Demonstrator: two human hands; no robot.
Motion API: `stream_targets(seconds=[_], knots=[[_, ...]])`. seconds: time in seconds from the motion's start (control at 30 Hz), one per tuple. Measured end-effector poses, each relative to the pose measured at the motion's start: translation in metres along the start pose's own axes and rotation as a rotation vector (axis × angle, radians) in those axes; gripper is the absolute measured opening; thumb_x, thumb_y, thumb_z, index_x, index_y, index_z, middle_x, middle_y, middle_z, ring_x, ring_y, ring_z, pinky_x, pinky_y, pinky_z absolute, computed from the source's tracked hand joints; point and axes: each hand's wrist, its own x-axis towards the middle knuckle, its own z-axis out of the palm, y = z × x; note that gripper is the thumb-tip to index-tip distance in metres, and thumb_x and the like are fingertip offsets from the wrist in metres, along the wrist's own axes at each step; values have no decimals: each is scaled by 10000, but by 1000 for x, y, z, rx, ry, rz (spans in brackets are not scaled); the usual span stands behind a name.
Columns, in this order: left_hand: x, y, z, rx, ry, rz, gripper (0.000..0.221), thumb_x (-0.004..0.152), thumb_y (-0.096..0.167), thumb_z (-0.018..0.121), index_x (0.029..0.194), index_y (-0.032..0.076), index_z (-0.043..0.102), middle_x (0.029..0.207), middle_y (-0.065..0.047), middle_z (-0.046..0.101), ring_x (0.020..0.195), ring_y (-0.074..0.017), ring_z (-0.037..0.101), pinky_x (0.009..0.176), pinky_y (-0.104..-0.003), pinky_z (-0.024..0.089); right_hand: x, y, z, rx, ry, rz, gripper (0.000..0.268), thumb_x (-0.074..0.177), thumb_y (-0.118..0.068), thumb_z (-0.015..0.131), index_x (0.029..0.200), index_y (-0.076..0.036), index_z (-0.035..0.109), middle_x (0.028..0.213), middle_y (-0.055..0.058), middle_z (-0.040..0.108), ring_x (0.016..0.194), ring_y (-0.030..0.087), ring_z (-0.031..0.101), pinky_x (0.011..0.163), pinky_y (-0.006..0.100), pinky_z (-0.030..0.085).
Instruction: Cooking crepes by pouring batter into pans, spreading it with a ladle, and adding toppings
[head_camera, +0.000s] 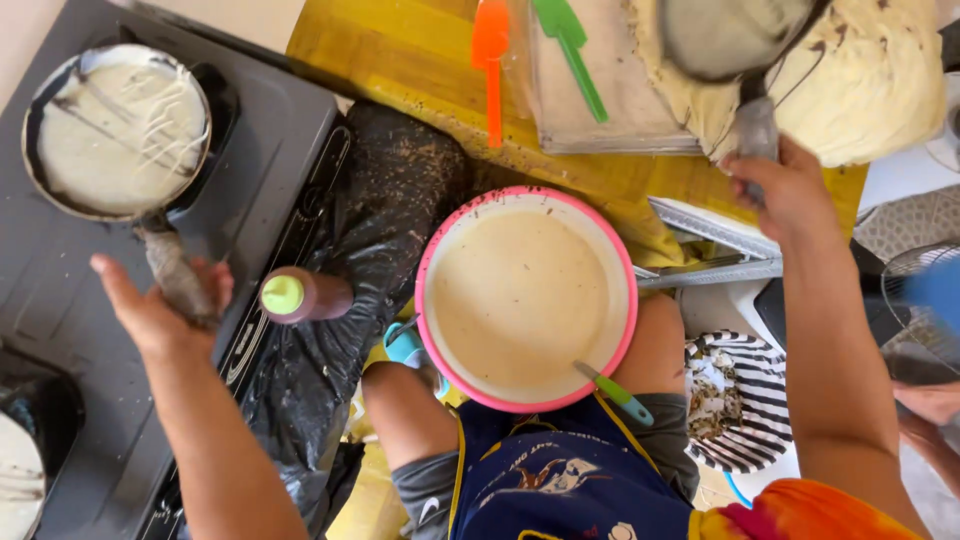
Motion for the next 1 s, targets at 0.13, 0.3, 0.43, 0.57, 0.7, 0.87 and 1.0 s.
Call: stream_targets(seconds=[0.13,0.3,0.43,0.57,0.7,0.87,1.0], knots=[[-60,-24,-33,457,88,111,982,898,925,272,1010,15,625,699,-100,572,657,-258,693,604,-351,592,75,38,-22,-932,312,-631,588,930,-70,638,1499,32,529,1051,232,712,818,413,662,657,533,537],[-178,-61,-32,1045,171,-385,975,1150,646,214,955,-109,800,744,-291,785,704,-349,731,768,-443,601,165,120,-40,-1793,909,-773,828,786,-219,781,1542,-153,449,1054,-7,562,731,197,623,505,300,572],[-194,-154,-84,846,177,-561,883,1039,595,421,891,-196,785,715,-343,754,609,-404,683,602,-442,530,165,105,-36,-1916,580,-283,1042,853,-281,795,1649,-75,156,1254,71,513,888,193,589,588,270,582],[-227,-169,-56,809,30,-652,700,963,507,596,756,-151,716,564,-276,637,448,-307,547,449,-367,440,156,68,-35,-1861,664,-493,1049,739,-213,882,1607,-103,304,1198,71,548,829,224,613,573,308,583],[-252,-154,-3,1148,-235,-507,523,934,524,591,719,74,749,578,-80,674,576,-181,617,610,-316,460,112,0,-2,-1557,583,-576,876,826,-97,924,1523,-71,393,1226,158,583,890,339,697,664,453,632],[-255,-180,41,1021,-683,152,467,916,357,610,1362,234,546,1134,0,762,914,-176,714,840,-331,517,-46,-44,111,-638,153,-555,426,930,-54,715,1332,-125,593,1032,41,744,714,124,677,533,256,571],[-268,-167,76,595,-648,306,1141,785,427,845,1621,35,175,1501,-278,505,1431,-496,415,1191,-619,329,-167,58,203,260,-454,40,235,929,-327,583,787,-141,611,569,70,597,370,166,530,310,295,316]])
